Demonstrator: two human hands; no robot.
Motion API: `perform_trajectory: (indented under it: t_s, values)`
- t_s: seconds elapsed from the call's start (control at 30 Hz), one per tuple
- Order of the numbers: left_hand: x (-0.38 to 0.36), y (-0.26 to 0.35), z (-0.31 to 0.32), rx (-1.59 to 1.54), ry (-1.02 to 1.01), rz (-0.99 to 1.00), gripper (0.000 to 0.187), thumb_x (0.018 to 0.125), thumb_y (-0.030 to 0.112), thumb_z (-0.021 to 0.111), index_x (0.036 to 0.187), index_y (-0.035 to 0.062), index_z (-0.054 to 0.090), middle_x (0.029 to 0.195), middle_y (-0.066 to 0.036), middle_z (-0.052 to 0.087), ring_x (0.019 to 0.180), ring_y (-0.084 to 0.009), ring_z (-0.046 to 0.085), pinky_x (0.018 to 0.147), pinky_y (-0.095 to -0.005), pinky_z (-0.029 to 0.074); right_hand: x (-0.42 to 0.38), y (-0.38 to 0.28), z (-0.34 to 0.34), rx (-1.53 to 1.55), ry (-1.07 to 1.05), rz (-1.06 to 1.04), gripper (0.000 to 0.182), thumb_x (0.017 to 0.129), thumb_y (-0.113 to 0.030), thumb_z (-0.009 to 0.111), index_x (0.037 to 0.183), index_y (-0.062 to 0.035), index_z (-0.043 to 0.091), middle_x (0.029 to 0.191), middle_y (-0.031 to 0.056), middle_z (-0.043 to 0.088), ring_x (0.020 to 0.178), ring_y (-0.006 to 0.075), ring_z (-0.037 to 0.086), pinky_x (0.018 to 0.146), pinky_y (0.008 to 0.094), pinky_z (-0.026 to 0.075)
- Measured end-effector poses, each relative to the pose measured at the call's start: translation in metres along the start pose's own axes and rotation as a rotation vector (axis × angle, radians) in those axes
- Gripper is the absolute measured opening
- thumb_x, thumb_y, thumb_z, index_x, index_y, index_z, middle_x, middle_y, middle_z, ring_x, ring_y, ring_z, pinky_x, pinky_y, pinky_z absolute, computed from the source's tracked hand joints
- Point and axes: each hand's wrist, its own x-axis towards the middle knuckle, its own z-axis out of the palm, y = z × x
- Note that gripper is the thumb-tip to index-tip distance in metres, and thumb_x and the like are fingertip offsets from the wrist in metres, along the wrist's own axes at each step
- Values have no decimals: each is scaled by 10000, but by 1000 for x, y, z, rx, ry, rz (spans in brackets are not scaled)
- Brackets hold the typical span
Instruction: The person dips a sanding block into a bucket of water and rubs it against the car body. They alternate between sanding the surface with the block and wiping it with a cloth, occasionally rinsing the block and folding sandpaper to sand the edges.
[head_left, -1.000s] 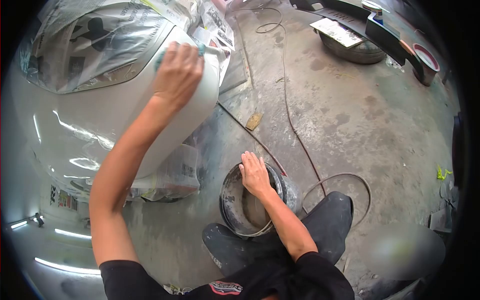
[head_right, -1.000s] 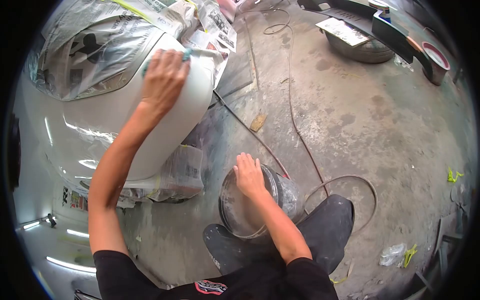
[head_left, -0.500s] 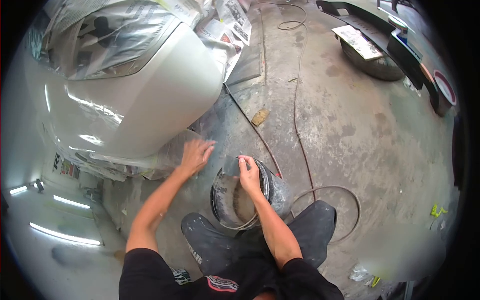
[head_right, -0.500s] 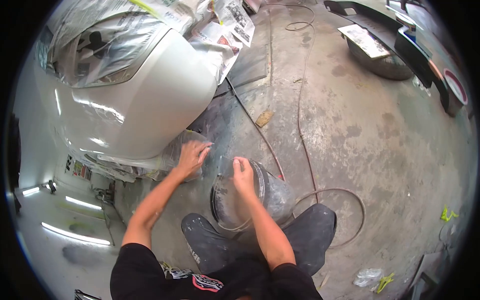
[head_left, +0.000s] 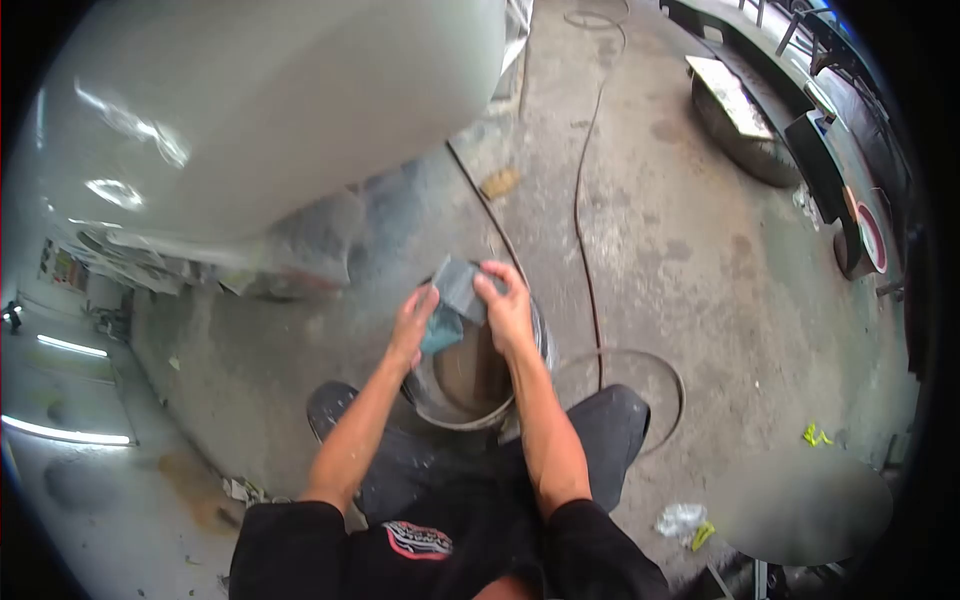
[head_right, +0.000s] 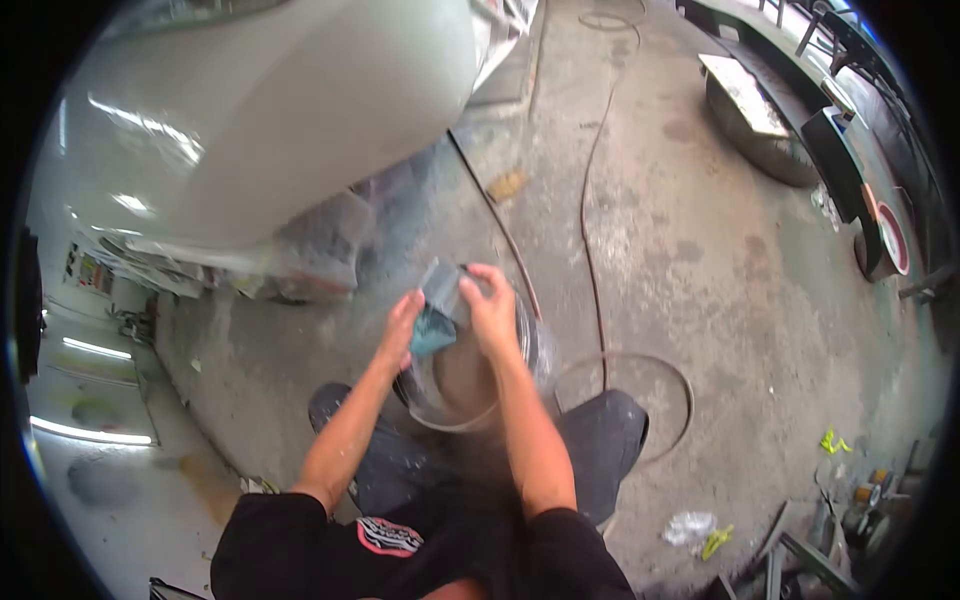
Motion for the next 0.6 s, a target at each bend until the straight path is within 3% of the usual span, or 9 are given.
perform_trajectory:
  t_s: [0.03,0.13,0.23,0.33,0.4,0.5,0.53,0.57,0.6]
  values:
    - [5,2,1,-50,-73,31,403,990,398,698,1202,56,670,1035,-12,687,995,-116,628,887,-291,517,0,-22,3,63,-34,84,227,916,-100,729,1123,-10,706,1034,68,705,991,124,623,885,285,497]
    - [4,7,0,-108,-205,103,416,986,386,707,1215,42,657,1033,-9,678,982,-106,621,891,-281,513,3,-19,2,-114,-46,-64,228,910,-68,730,1128,-7,703,1025,47,700,952,115,625,854,277,503]
    - [11,4,-19,-50,-202,109,385,976,351,723,1185,32,671,1014,-8,672,977,-96,613,858,-276,517,-6,-21,1,-266,-75,-29,208,922,-57,738,1123,-16,702,1036,31,677,904,101,625,798,244,514]
    - [25,3,-46,-16,-141,185,317,954,283,742,1148,37,691,987,-2,664,929,-88,605,810,-275,522,-24,-30,26,-305,-113,-35,248,940,-77,723,1177,-9,701,1018,16,681,958,101,629,843,245,516]
    - [33,13,-70,-37,-147,107,265,941,245,742,1114,48,703,979,-11,670,901,-107,623,783,-286,531,-36,-26,51,-306,-165,-96,333,955,-97,709,1274,-10,675,1056,21,680,1002,105,626,883,250,515]
    - [43,31,-101,-118,-161,-16,235,923,216,743,1081,46,705,978,-37,682,882,-139,652,775,-304,545,-54,-17,80,-908,-347,-378,683,829,-230,856,1415,-6,586,1481,188,485,1316,287,530,1089,375,444]
    - [53,33,-112,-150,-169,-60,233,917,211,743,1073,43,703,979,-48,686,879,-150,661,778,-311,550,-59,-7,95,-956,-359,-362,856,696,-309,931,1416,-5,582,1598,250,323,1475,386,361,1164,450,363]
    - [69,31,-124,-197,-218,-146,237,911,210,742,1068,37,702,977,-58,690,870,-164,669,782,-321,555,-65,2,107,-1198,-347,-453,1030,641,-344,947,1511,-52,479,1598,215,350,1464,415,373,1171,514,345]
    - [89,20,-138,-237,-268,-240,241,906,210,741,1063,32,701,975,-68,694,860,-177,677,786,-332,559,-78,0,130,-1419,-340,-459,1038,673,-338,926,1544,-75,426,1597,194,361,1461,411,378,1163,548,341]
